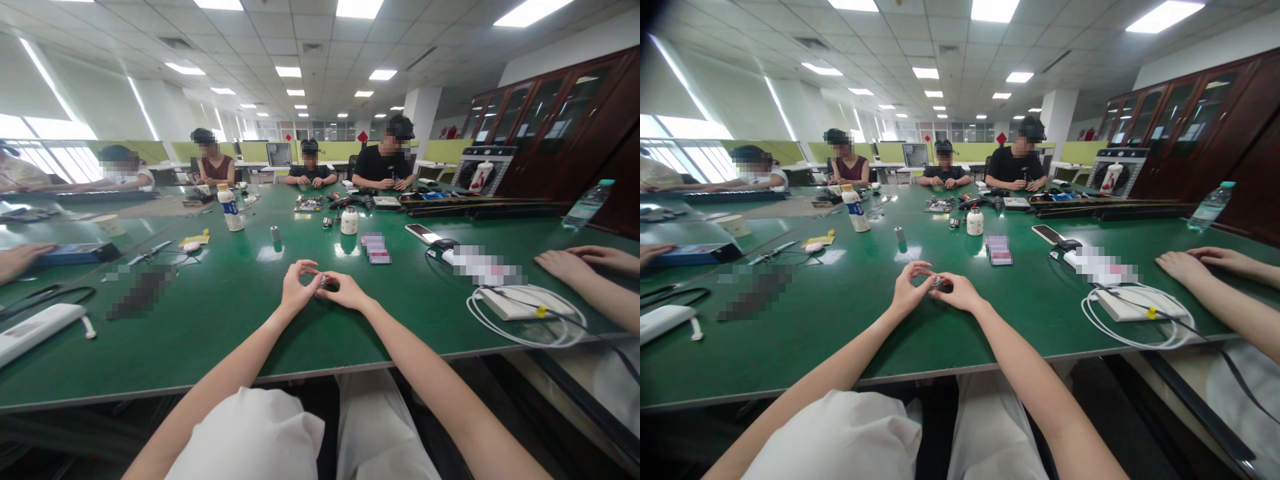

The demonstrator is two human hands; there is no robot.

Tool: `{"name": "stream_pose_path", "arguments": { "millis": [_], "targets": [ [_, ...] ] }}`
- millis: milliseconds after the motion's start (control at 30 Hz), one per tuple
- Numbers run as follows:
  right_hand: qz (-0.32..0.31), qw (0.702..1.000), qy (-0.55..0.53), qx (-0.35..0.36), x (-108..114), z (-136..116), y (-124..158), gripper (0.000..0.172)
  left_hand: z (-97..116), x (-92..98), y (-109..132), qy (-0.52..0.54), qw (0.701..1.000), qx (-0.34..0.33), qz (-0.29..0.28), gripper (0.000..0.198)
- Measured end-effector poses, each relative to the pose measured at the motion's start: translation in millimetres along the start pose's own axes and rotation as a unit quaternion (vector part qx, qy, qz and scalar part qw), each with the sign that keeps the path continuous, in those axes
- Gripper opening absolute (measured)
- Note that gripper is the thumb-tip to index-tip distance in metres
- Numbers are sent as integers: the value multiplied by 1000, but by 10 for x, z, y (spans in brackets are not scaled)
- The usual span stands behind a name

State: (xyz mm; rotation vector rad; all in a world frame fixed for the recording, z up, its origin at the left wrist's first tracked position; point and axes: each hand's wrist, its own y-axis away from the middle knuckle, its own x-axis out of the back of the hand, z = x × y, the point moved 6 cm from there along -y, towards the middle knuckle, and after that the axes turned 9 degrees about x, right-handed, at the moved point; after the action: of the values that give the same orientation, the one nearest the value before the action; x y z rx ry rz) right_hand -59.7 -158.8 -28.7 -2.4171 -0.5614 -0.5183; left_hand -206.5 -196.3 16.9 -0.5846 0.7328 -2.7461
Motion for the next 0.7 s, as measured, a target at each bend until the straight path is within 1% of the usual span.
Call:
{"name": "stream_pose_path", "arguments": {
  "millis": [267,467,700],
  "targets": [
    [-4,1000,0,3,-13,0,-5,51,41,11,12,-41,999,-16,15,29],
    [-5,1000,5,12,-7,-42,-3,50,25,-30,9,-20,1000,-11,-13,31],
    [-7,1000,3,-2,2,-43,2,54,3,-18,3,-11,1000,2,-14,28]
  ]
}}
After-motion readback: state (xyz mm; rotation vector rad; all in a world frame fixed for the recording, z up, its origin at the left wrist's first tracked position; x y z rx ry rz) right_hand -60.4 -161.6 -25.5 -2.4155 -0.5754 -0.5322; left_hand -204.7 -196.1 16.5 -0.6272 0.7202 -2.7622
